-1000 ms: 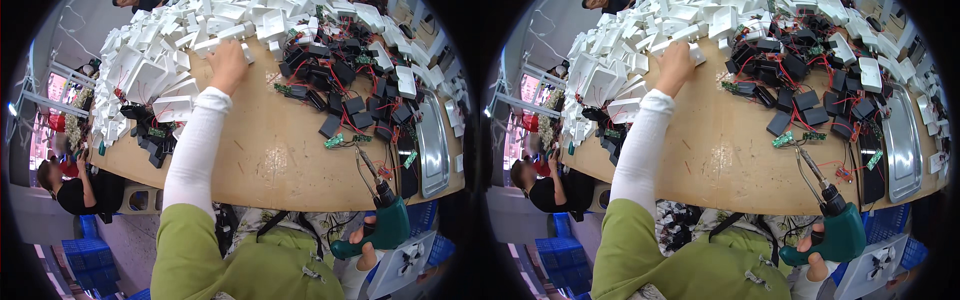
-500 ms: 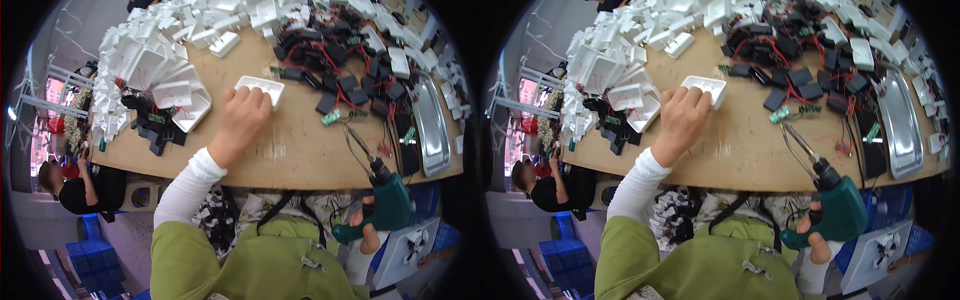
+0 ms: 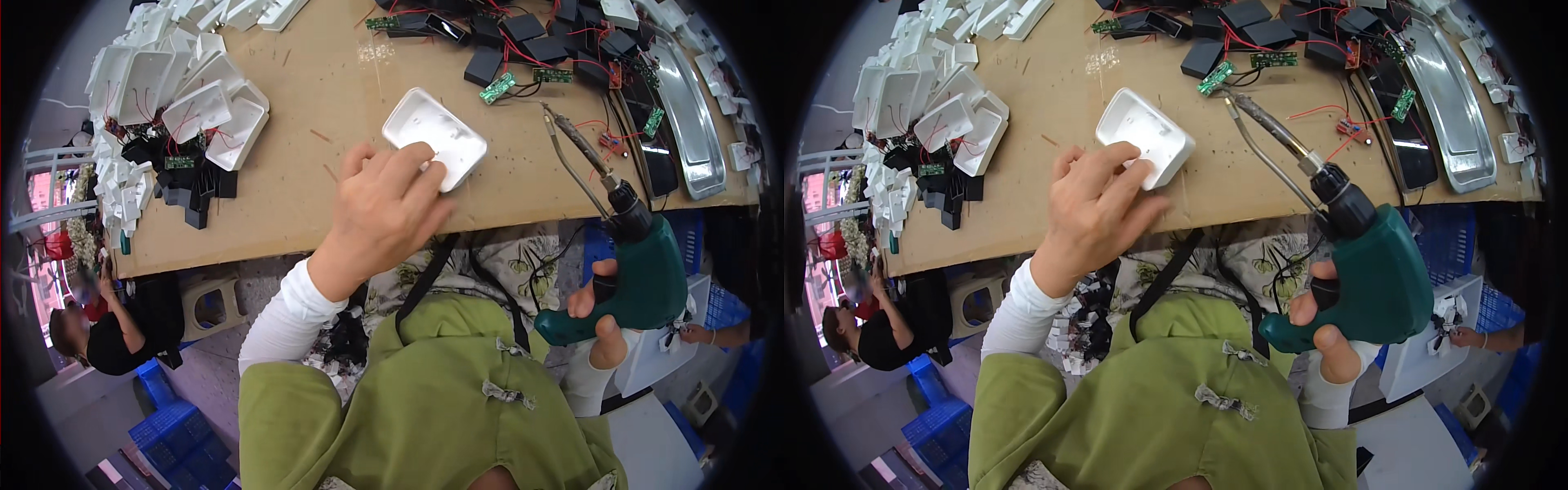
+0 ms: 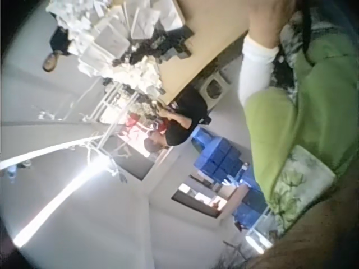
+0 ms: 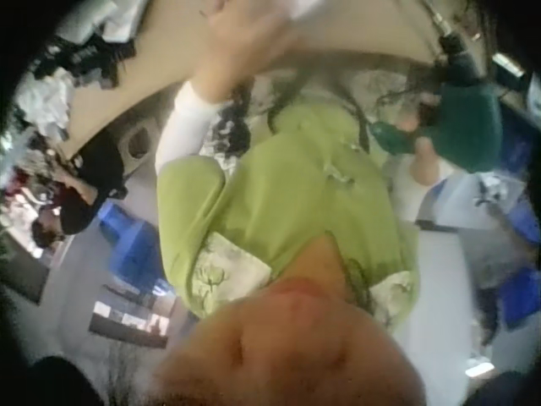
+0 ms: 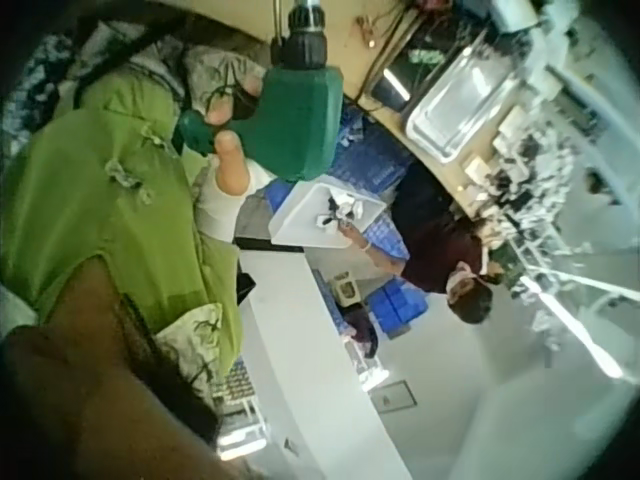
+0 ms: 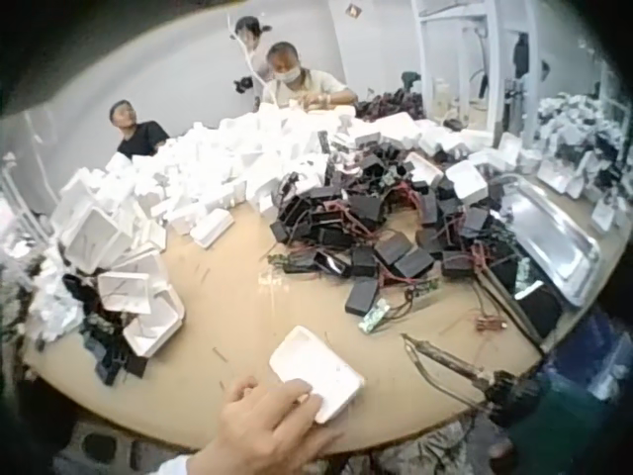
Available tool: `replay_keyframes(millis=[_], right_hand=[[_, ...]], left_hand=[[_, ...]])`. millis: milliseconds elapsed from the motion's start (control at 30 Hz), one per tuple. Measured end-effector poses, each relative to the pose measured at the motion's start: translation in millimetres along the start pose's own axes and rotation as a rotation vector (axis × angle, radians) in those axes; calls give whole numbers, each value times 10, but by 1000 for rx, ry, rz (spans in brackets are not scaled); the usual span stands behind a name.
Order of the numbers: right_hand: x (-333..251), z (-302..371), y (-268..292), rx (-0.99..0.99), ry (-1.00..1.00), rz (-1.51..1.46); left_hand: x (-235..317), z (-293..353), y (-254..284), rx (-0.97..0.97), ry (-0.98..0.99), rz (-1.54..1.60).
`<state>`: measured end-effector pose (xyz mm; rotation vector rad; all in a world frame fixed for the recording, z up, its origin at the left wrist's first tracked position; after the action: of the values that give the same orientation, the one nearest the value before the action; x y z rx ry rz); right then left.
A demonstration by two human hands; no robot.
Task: Soldering wires to small plastic electronic housings on a workbench.
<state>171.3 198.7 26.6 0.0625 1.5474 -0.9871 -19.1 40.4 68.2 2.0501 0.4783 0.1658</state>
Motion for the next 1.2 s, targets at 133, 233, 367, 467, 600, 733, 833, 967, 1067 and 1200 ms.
replay_keyframes(millis=[133,233,367,467,600,733,833,967,1067,1200], right_hand=[[6,13,37,-2,-11,16],[38,0,55,-22,-29,15],[43,-11,10,-31,0,36],[36,-7,3,-8,0,47],[23,14,4,-4,5,39],[39,23,29,0,-6,18],[41,38,45,5,-11,-11],[33,67,116,38,-5,-11],[11,93,168,75,31,-55],[-46,104,217,69,44,-40]], left_hand=[[-168,221,-34,-77,106,188],[-244,266,-17,-74,136,231],[-304,219,77,50,17,127],[-118,104,107,-3,-147,-112],[-37,142,11,-32,-307,16],[-92,122,24,-18,-323,161],[-128,106,43,11,-356,205],[-289,-11,167,175,-350,272],[-592,-370,94,233,-99,232],[-430,-1008,-412,0,-71,492]])
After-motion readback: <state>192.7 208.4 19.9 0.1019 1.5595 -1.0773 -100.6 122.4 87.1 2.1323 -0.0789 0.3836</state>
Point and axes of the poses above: each hand's wrist, its own z-axis away from the middle knuckle, its own y-axis out of the back of the hand, x = y × z, the point moved 8 cm from there along -z, towards the middle knuckle, and after that the axes turned 10 degrees about -z, right-handed, at the moved point
